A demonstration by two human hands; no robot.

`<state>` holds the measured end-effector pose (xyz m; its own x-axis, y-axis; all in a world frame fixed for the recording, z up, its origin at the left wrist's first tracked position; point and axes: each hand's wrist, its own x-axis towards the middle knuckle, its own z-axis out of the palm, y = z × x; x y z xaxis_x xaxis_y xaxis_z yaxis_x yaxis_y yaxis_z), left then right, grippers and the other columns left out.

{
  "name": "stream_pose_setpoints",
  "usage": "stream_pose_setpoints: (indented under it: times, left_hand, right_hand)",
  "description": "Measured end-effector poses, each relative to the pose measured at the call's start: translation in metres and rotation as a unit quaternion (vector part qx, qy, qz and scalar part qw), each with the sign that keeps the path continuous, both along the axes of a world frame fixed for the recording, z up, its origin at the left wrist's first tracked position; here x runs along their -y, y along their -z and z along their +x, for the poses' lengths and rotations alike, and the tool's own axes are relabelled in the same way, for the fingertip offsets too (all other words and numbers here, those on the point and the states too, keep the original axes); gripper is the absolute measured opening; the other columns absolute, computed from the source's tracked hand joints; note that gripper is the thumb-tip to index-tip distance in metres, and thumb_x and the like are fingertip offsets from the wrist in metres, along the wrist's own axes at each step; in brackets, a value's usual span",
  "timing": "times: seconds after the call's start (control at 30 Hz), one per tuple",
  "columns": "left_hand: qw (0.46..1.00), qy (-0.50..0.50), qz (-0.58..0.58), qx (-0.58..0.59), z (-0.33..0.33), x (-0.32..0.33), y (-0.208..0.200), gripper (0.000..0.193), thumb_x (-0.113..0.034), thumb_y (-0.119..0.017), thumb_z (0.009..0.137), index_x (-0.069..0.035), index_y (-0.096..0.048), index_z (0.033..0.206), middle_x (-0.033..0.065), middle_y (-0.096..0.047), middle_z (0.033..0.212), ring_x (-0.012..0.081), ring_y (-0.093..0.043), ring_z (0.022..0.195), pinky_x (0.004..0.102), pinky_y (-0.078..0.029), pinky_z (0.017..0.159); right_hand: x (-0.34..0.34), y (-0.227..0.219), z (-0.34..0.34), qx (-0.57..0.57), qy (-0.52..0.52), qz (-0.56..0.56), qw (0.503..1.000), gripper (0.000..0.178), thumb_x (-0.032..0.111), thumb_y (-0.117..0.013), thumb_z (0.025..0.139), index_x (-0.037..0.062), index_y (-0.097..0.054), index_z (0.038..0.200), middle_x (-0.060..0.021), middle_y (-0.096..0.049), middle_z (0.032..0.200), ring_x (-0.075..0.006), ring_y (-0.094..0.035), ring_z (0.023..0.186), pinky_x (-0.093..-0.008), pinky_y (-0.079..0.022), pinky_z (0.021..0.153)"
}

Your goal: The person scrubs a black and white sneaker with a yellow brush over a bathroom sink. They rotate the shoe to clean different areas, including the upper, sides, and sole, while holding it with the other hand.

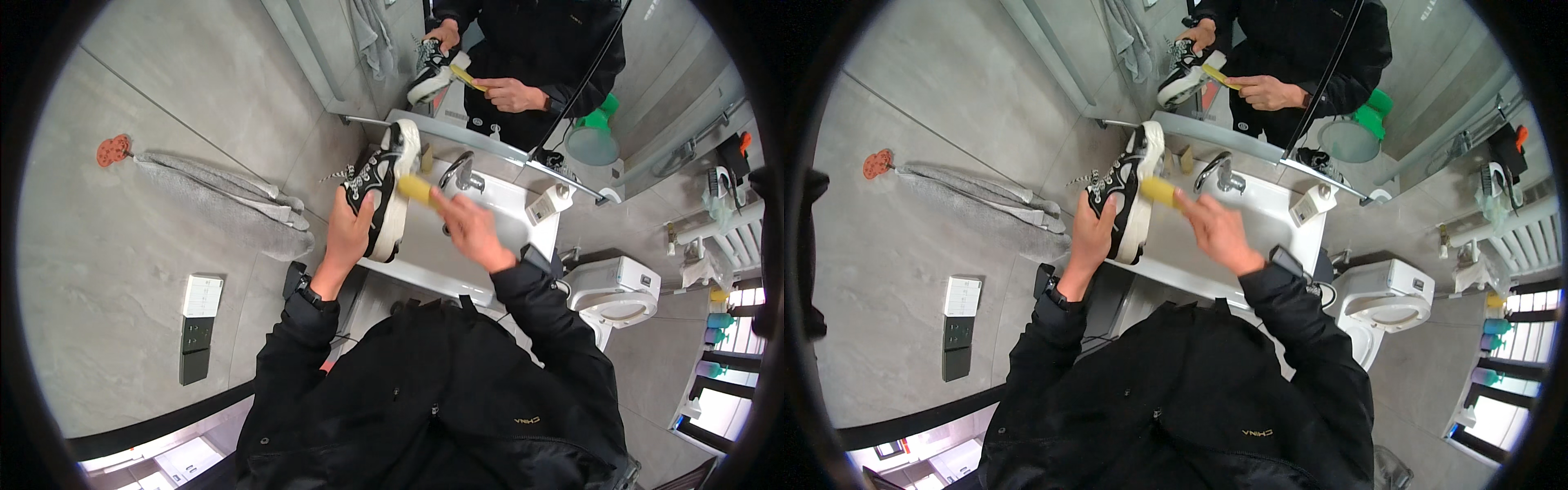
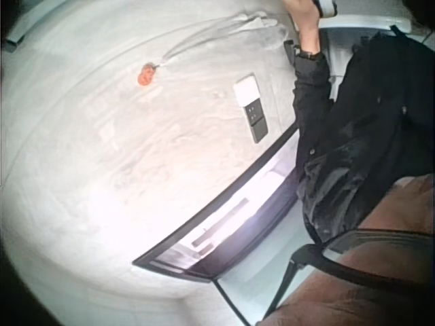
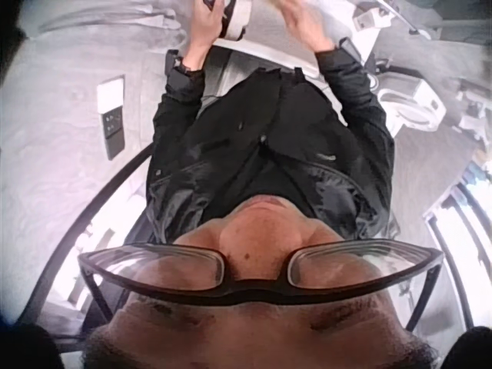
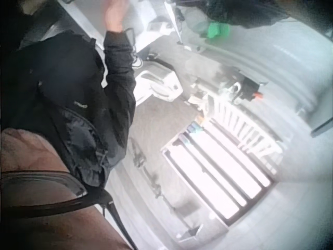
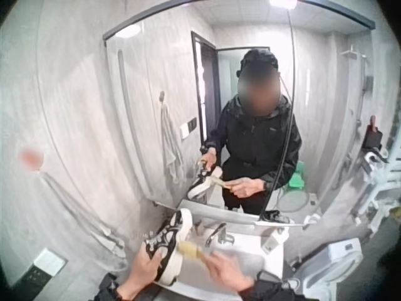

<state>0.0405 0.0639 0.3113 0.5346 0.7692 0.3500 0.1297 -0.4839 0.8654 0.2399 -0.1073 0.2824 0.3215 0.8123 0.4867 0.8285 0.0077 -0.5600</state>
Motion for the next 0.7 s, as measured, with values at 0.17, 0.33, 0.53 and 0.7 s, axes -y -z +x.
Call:
stream_pose_setpoints:
  times: [0.17,0.33,0.53,0.7]
  left_hand:
    - [0.99,-0.137,-0.018,0.036,0.006,0.01,-0.005,0.036,-0.028,-0.061,0.112,0.006,-0.053,0.121,0.021,-0.07,0.106,0.0312,-0.067,0.096,0.0431,-0.052,0.088]
    - [0.982,-0.169,-0.086,0.001,0.017,0.039,0.004,0.049,-0.031,-0.062,0.112,0.014,-0.049,0.124,0.025,-0.065,0.11,0.0337,-0.063,0.105,0.0437,-0.049,0.098]
    - [0.967,-0.253,-0.02,0.035,0.029,0.034,0.015,0.051,-0.032,-0.061,0.112,0.015,-0.045,0.125,0.0288,-0.063,0.106,0.0387,-0.062,0.1,0.0475,-0.048,0.094]
    - [0.974,-0.218,-0.047,0.033,0.04,0.045,0.022,0.043,-0.029,-0.059,0.114,0.011,-0.044,0.12,0.0297,-0.062,0.107,0.0387,-0.063,0.097,0.0478,-0.049,0.088]
  right_hand:
    - [0.004,0.008,-0.033,-0.063,-0.093,-0.121,0.986,0.056,0.009,-0.067,0.102,0.0166,-0.058,0.157,-0.0145,-0.056,0.09,-0.0365,-0.062,0.076,-0.0462,-0.05,0.063]
    - [0.0,0.024,-0.059,-0.129,-0.003,-0.04,0.991,0.05,0.012,-0.064,0.105,0.0146,-0.059,0.155,-0.0185,-0.057,0.092,-0.0423,-0.059,0.079,-0.0494,-0.048,0.069]
    - [0.005,0.008,-0.073,-0.15,0.012,-0.211,0.966,0.048,0.015,-0.063,0.107,0.0138,-0.059,0.155,-0.0195,-0.058,0.091,-0.0437,-0.06,0.077,-0.0493,-0.049,0.067]
    - [-0.004,0.01,-0.073,-0.104,0.061,0.033,0.992,0.052,0.015,-0.066,0.105,0.011,-0.057,0.156,-0.0188,-0.06,0.088,-0.0427,-0.063,0.075,-0.0513,-0.049,0.067]
